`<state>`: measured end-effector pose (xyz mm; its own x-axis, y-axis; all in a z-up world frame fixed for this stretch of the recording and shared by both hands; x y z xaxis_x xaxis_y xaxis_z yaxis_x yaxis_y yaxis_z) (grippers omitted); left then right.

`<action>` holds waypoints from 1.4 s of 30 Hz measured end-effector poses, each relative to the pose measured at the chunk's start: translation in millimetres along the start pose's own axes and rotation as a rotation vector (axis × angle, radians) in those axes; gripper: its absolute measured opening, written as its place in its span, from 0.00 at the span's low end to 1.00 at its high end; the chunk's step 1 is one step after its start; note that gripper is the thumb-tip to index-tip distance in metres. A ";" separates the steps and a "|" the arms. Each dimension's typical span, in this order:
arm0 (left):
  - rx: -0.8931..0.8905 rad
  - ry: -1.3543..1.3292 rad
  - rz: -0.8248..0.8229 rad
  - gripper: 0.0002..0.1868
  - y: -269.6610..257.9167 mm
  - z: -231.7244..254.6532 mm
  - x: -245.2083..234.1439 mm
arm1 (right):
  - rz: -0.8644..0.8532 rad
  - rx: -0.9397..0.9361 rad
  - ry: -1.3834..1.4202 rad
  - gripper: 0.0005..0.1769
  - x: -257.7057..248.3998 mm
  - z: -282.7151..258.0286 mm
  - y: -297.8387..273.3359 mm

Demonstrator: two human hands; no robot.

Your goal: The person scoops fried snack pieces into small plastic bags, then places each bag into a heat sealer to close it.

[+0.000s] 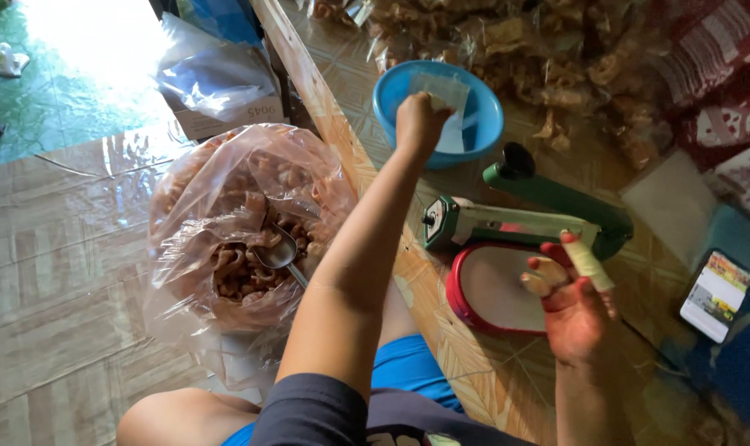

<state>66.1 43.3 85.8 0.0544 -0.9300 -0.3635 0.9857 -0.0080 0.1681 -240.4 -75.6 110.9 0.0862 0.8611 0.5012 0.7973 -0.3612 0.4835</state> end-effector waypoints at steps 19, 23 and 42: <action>0.306 -0.773 0.444 0.09 -109.7 -62.5 -273.6 | -0.475 0.318 -0.555 0.14 123.6 148.9 -72.0; 0.131 -0.518 0.590 0.17 -199.1 -85.4 -341.0 | -0.773 0.230 -0.977 0.11 114.3 256.0 -86.7; -0.430 -0.657 0.523 0.06 -345.8 -197.9 -358.9 | -1.076 0.002 -1.630 0.09 97.1 437.8 -71.5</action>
<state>-262.8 452.6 -23.2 0.5348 -0.7994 0.2737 0.8431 0.4831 -0.2363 -27.6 190.5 -189.2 0.0210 0.1410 -0.9898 0.8867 0.4547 0.0836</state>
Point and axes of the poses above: each hand's wrist, its own y-axis towards the middle knuckle, its own x-axis out of the palm, z = x × y, the point moved 7 cm from there along y, towards the middle knuckle, and after that the axes turned 11 degrees about -x, right-handed, at the moved point
